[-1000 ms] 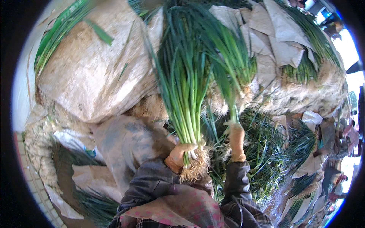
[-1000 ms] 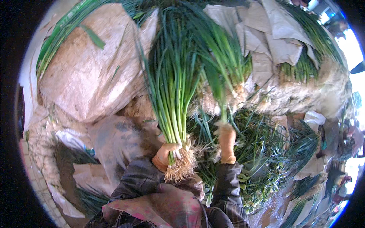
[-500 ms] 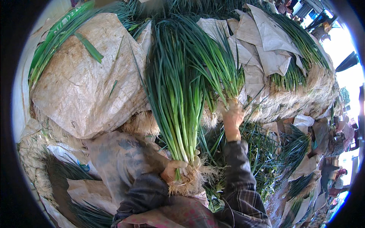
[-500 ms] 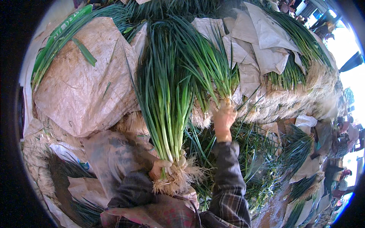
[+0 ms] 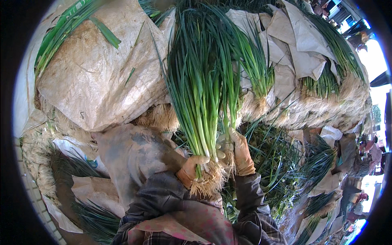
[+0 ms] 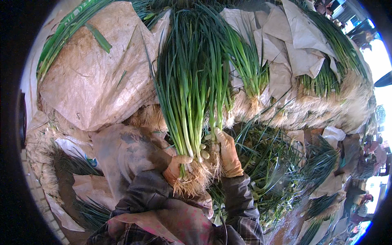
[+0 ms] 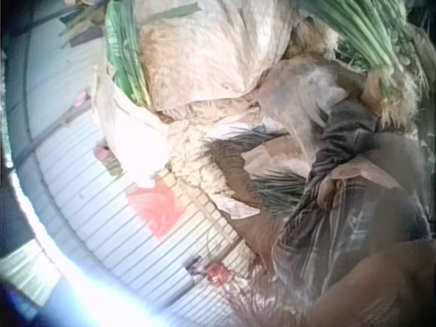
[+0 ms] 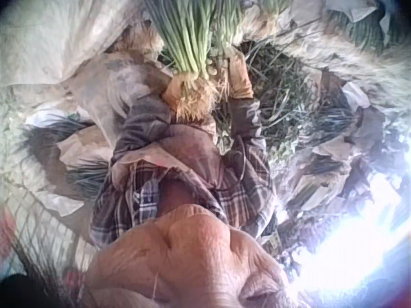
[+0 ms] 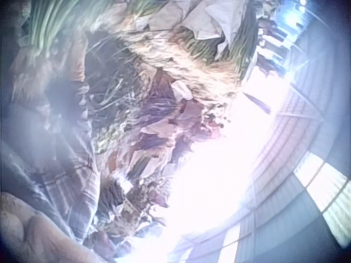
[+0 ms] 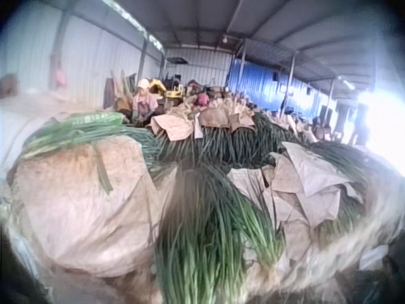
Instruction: The person gathers green onions from a large pile, aligns the roots, and forms them into bundles by hand. The person repeatedly picks up individual stalks and adds them to the growing bundle held in the left hand.
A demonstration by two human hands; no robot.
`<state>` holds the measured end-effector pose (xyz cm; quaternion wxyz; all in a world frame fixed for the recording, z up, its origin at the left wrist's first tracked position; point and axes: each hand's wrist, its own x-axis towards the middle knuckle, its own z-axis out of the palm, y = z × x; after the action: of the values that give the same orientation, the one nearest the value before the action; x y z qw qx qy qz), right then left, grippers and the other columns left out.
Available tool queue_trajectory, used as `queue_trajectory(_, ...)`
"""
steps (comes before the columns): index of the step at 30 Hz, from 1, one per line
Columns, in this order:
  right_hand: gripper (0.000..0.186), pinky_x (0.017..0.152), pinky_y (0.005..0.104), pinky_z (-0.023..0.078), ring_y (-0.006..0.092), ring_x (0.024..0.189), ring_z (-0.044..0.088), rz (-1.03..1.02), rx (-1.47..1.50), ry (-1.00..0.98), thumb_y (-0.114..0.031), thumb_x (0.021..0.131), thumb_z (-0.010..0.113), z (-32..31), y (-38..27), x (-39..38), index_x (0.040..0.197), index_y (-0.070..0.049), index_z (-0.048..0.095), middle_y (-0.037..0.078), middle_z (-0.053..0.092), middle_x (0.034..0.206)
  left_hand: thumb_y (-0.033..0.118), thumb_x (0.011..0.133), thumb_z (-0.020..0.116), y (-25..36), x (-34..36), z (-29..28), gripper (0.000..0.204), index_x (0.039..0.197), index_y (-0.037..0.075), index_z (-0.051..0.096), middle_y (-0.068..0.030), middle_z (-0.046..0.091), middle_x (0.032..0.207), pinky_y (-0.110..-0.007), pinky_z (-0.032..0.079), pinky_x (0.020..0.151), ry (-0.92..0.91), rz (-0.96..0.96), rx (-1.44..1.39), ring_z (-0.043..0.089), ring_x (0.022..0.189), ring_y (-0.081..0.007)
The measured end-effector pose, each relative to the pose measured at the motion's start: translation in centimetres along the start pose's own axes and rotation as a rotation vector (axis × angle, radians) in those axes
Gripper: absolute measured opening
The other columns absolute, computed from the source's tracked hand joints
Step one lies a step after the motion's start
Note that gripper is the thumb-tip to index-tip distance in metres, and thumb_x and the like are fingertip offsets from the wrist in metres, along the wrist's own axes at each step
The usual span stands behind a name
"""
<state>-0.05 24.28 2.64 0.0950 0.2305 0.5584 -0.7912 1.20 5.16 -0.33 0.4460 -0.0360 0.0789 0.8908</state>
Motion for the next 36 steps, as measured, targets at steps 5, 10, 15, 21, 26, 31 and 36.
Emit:
queue_trajectory(5, 0.034, 0.048, 0.0264, 0.046, 0.0122, 0.051, 0.055, -0.112, -0.119, 0.175, -0.033, 0.097, 0.056, 1.0, 2.7, 1.0, 0.09, -0.002, 0.068, 0.0, 0.061, 0.067, 0.017, 0.074, 0.06, -0.3, -0.1, 0.1, 0.063, 0.131, -0.004, 0.045, -0.0194, 0.062, 0.11, -0.042, 0.054, 0.084, 0.064, 0.082, 0.034, 0.063, 0.096, -0.0297)
queue_trajectory(10, 0.017, 0.046, 0.0338, 0.044, 0.0205, 0.046, 0.051, -0.955, -1.556, 0.488, -0.019, 0.09, 0.06, 0.5, 3.8, 0.4, 0.075, -0.013, 0.067, 0.001, 0.052, 0.058, 0.018, 0.075, 0.06, 0.5, -0.4, 0.1, 0.062, 0.13, -0.006, 0.046, -0.0169, 0.063, 0.107, -0.038, 0.056, 0.076, 0.036, 0.101, 0.117, 0.063, 0.094, -0.0269)
queue_trajectory(15, 0.012, 0.054, 0.0295, 0.05, 0.0107, 0.047, 0.048, -1.041, -0.963, 0.193, -0.012, 0.091, 0.057, 1.1, 1.8, -5.5, 0.084, -0.011, 0.066, -0.003, 0.048, 0.059, 0.019, 0.076, 0.06, 0.3, -0.6, 0.1, 0.059, 0.129, -0.004, 0.049, -0.0146, 0.063, 0.104, -0.037, 0.054, 0.083, 0.189, -0.006, 0.095, 0.063, 0.095, -0.0242)
queue_trajectory(21, 0.025, 0.059, 0.0338, 0.053, 0.0243, 0.072, 0.068, -0.598, -1.421, 0.263, -0.03, 0.094, 0.054, 1.2, -1.0, 0.6, 0.091, -0.008, 0.065, 0.012, 0.069, 0.08, 0.02, 0.077, 0.06, -0.7, 0.0, -1.0, 0.055, 0.127, -0.002, 0.051, -0.0118, 0.065, 0.104, -0.035, 0.051, 0.085, 0.18, 0.123, 0.307, 0.063, 0.093, -0.0225)
queue_trajectory(26, 0.029, 0.055, 0.0378, 0.052, 0.0237, 0.063, 0.066, -0.527, -1.795, 0.23, -0.036, 0.094, 0.049, 1.4, 1.9, 9.2, 0.09, -0.012, 0.064, 0.008, 0.067, 0.076, 0.008, 0.077, 0.06, -0.2, -1.6, -1.8, 0.047, 0.123, 0.001, 0.059, -0.01, 0.066, 0.109, -0.035, 0.052, 0.087, 0.178, 0.28, 0.709, 0.064, 0.097, -0.0228)
queue_trajectory(31, 0.022, 0.041, 0.0255, 0.045, 0.0094, 0.047, 0.054, -1.091, -1.639, 0.301, -0.027, 0.093, 0.055, 0.9, 1.8, 2.1, 0.082, -0.01, 0.063, 0.002, 0.063, 0.071, 0.013, 0.077, 0.063, -0.3, -1.0, -1.6, 0.035, 0.109, -0.001, 0.064, -0.0109, 0.067, 0.094, -0.034, 0.055, 0.069, 0.357, 0.1, 0.35, 0.066, 0.082, -0.0202)
queue_trajectory(36, 0.033, 0.06, 0.0256, 0.05, 0.0088, 0.068, 0.058, -0.638, -0.396, 0.652, -0.035, 0.1, 0.046, -2.4, -0.1, -9.1, 0.097, -0.009, 0.065, 0.004, 0.063, 0.083, 0.015, 0.08, 0.058, -0.5, -0.4, -1.7, 0.053, 0.129, -0.002, 0.051, -0.0155, 0.063, 0.111, -0.039, 0.057, 0.074, 0.176, 0.054, 0.17, 0.066, 0.087, -0.0264)
